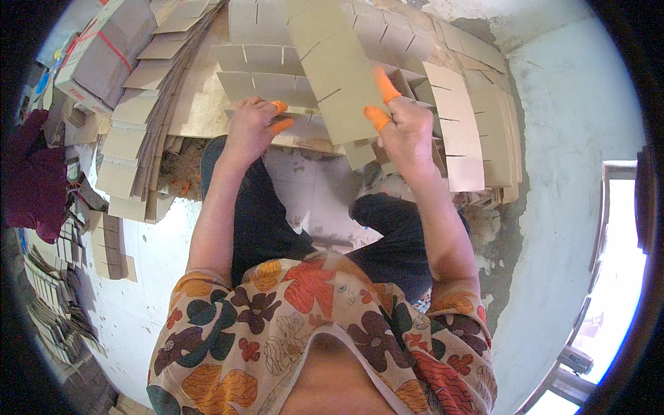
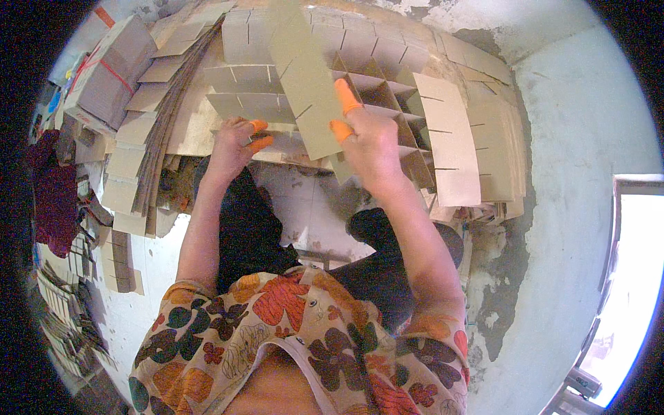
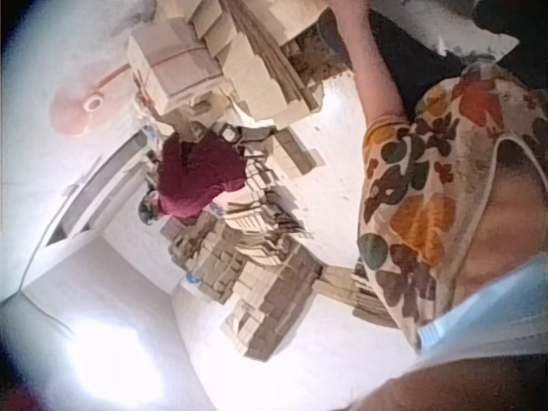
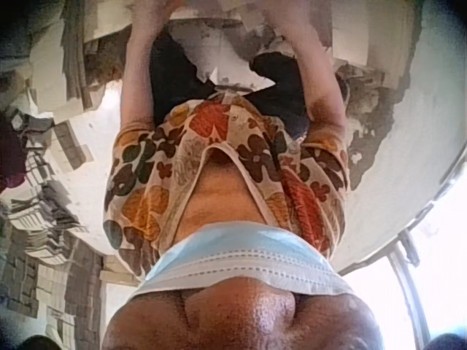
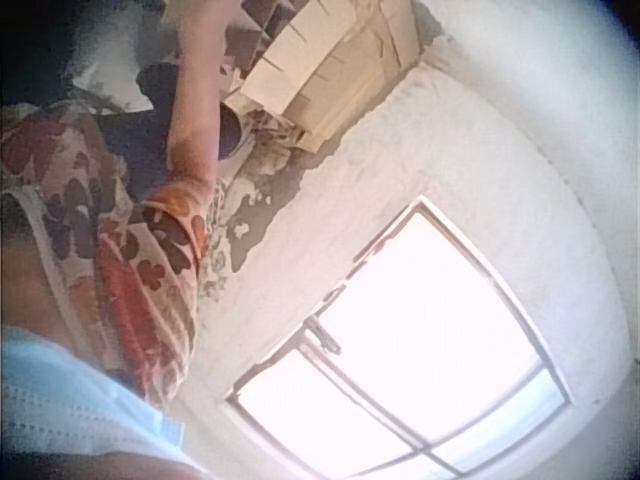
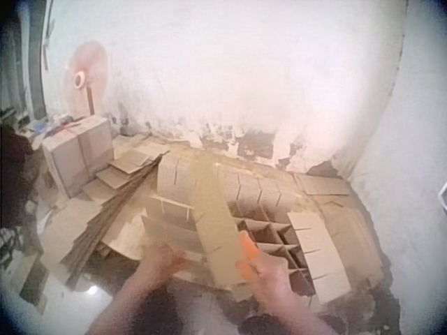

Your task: The person sits on the floor and repeatedly folds and interlocks pre-cut cardboard pieces to form a grid-like structure. They handle the cardboard by hand, aligning tabs and slots, and stacking completed sections.

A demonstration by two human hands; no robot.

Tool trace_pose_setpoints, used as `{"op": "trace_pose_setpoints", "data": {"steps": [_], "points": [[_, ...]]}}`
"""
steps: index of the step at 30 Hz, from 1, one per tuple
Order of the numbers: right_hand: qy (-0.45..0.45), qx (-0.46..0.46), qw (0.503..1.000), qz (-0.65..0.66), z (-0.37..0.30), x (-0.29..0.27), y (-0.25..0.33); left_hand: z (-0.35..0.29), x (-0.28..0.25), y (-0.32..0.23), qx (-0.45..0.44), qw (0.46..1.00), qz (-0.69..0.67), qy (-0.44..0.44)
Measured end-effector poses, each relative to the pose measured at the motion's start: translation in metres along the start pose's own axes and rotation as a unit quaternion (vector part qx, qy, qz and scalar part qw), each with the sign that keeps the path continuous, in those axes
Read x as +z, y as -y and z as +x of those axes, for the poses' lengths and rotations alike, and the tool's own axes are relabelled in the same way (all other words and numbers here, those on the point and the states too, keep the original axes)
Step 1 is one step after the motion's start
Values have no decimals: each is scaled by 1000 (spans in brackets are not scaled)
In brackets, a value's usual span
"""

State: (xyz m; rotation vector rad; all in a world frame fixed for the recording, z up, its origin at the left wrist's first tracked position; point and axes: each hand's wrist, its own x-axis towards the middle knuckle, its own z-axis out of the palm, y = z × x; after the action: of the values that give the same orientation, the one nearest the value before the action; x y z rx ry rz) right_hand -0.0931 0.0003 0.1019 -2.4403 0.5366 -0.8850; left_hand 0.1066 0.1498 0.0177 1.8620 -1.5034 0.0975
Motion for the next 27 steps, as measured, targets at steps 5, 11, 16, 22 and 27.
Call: {"op": "trace_pose_setpoints", "data": {"steps": [5, 11, 16, 22, 27], "points": [[32, -8, 999, -29, 7, 6, 11, 1, 13, 7, -10, 1000, 1, 8], [36, 5, 999, -24, 10, 5, 18, 3, 14, 6, -25, 1000, -8, 6], [59, 27, 997, -29, 11, 4, 13, 2, 17, 10, -29, 999, -11, 5], [34, -37, 998, -25, 10, 7, 11, 3, 19, 10, -23, 1000, -18, -6], [74, 41, 996, 35, 6, 12, 20, 1, 18, 12, -34, 999, -32, -1]]}}
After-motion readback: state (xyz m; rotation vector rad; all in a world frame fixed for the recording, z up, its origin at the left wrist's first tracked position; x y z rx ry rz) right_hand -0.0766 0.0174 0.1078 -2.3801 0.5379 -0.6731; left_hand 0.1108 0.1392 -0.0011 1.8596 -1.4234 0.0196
